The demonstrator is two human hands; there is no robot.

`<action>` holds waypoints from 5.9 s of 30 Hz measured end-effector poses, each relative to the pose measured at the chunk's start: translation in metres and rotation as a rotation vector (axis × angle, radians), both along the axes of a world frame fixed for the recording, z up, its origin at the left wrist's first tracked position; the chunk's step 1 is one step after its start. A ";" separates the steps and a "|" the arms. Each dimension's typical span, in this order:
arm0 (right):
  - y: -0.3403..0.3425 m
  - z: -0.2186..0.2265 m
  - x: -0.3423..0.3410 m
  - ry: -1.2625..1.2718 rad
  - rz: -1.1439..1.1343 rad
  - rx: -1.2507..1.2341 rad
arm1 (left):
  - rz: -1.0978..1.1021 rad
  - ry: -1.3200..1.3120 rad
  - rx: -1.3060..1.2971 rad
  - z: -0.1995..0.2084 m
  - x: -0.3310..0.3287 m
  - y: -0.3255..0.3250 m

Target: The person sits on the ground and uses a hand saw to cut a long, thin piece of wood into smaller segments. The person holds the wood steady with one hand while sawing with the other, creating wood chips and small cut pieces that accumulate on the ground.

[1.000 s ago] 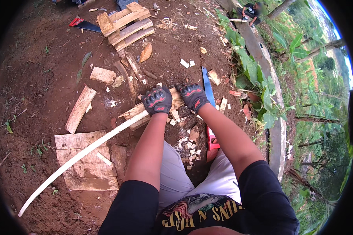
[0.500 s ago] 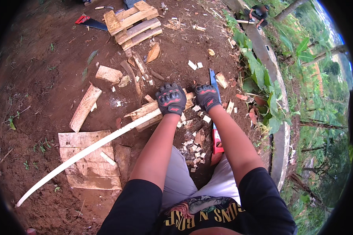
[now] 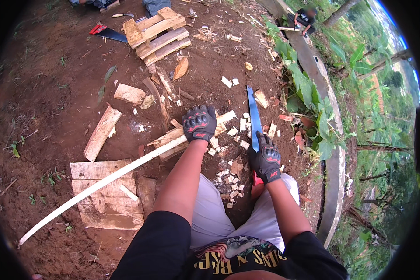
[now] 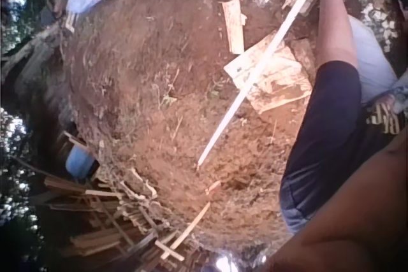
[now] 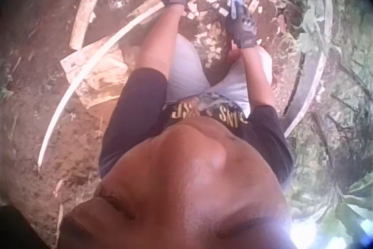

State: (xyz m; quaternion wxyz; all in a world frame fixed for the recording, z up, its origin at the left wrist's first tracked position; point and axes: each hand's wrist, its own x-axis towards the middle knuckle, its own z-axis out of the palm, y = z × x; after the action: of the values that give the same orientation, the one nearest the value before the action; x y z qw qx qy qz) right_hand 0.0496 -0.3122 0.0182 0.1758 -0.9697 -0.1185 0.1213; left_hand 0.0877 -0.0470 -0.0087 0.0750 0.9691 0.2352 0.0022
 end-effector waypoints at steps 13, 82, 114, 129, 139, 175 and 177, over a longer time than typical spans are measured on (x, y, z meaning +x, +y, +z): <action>-0.056 -0.066 -0.146 -0.052 0.043 -0.346 | 0.048 0.166 -0.056 -0.002 0.006 0.001; -0.028 0.127 -0.063 0.327 -0.320 0.636 | 0.062 0.102 -0.107 -0.007 0.001 0.006; 0.011 0.052 -0.033 0.022 -0.139 0.666 | 0.094 0.123 -0.123 -0.015 0.005 0.009; 0.015 0.042 -0.011 0.192 -0.261 0.727 | 0.125 0.179 -0.187 0.001 0.016 -0.002; -0.055 0.131 -0.078 0.252 -0.174 0.477 | 0.092 0.118 -0.074 -0.014 0.004 0.007; -0.029 0.095 -0.071 0.246 -0.207 0.568 | 0.084 0.048 -0.075 -0.011 0.003 0.001; 0.010 0.050 -0.037 -0.001 -0.077 0.563 | 0.079 0.024 -0.055 -0.011 0.004 0.000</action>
State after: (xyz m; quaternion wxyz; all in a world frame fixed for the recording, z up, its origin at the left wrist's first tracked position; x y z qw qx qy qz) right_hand 0.0121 -0.3022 0.0684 0.4426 -0.8866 -0.1105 0.0762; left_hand 0.0915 -0.0466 -0.0202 0.0987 0.9565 0.2741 -0.0132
